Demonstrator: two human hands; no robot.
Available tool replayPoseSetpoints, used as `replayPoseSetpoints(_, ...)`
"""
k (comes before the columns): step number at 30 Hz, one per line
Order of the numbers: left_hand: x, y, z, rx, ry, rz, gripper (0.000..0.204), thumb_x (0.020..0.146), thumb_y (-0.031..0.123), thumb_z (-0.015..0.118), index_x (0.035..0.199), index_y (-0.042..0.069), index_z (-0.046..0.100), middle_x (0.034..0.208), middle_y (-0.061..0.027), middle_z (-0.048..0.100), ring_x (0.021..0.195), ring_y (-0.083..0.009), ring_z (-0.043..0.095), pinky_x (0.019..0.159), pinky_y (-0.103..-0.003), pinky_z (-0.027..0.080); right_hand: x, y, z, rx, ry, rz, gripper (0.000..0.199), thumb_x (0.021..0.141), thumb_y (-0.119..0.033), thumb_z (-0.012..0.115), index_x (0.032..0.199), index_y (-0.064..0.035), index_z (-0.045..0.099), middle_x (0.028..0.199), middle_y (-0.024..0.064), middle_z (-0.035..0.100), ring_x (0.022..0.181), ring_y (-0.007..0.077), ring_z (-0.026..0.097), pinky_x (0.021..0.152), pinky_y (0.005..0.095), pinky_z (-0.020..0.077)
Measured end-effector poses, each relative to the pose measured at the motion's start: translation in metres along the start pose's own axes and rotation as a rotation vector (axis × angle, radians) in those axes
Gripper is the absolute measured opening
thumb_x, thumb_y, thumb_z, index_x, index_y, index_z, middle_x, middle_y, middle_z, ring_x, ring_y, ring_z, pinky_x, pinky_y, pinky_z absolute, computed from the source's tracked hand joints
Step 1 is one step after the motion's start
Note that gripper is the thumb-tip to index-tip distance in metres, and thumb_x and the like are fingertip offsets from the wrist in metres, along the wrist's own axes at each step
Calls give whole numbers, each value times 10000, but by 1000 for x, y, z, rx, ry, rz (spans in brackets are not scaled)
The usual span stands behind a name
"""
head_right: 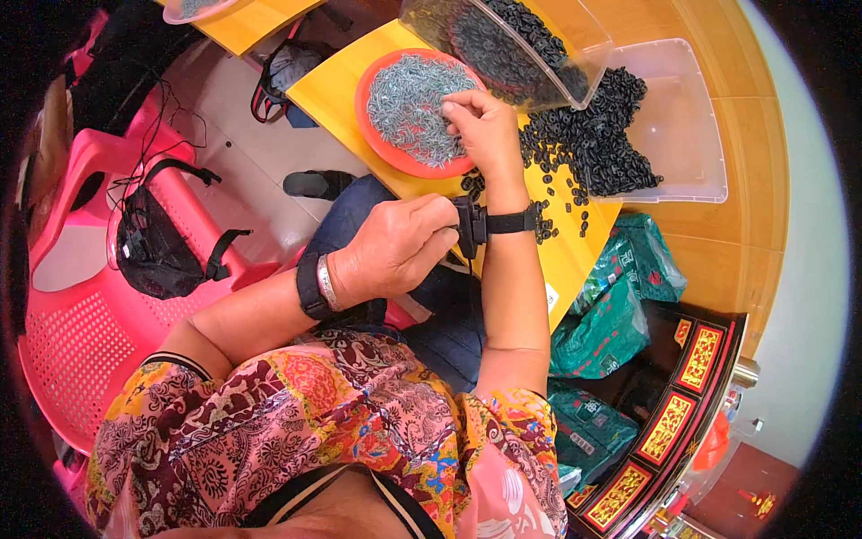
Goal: Assembling small black components into a circular template at a workstation.
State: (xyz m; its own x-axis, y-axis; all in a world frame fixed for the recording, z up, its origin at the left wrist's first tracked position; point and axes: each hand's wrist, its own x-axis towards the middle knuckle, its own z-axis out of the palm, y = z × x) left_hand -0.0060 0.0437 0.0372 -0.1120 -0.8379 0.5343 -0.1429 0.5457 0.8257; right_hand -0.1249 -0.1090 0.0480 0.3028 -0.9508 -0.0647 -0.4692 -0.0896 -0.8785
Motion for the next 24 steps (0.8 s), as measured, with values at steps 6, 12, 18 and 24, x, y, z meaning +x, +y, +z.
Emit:
replayPoseSetpoints(6, 0, 1, 1, 17, -13, 2, 91, 805, 33, 554, 861, 24, 483, 706, -153, 482, 676, -358, 538, 578, -410, 433, -1, 6, -2, 114, -32, 58, 120, 837, -83, 613, 941, -24, 621, 781, 48, 663, 620, 80, 600, 526, 189, 445)
replayPoseSetpoints(12, 0, 0, 3, 43, -8, 12, 96, 809, 74, 551, 835, 34, 467, 700, -135, 487, 663, -340, 548, 563, -413, 446, 0, 8, 1, 117, -39, 70, 95, 844, -85, 605, 919, -27, 606, 781, 56, 661, 630, 87, 608, 538, 192, 454)
replayPoseSetpoints(18, 0, 1, 3, 55, 0, 23, 111, 820, 113, 541, 818, 44, 454, 699, -120, 498, 658, -323, 561, 547, -417, 460, 1, 14, 3, 117, 37, -3, 106, 841, -101, 620, 914, -26, 605, 761, 28, 639, 654, 75, 596, 551, 197, 458)
replayPoseSetpoints(24, 0, 1, 4, 47, 5, 36, 106, 815, 104, 545, 820, 44, 458, 706, -121, 504, 666, -323, 564, 547, -419, 460, 3, 19, 0, -192, 130, -167, 118, 813, -93, 641, 894, -6, 649, 721, -3, 616, 639, 62, 551, 552, 209, 429)
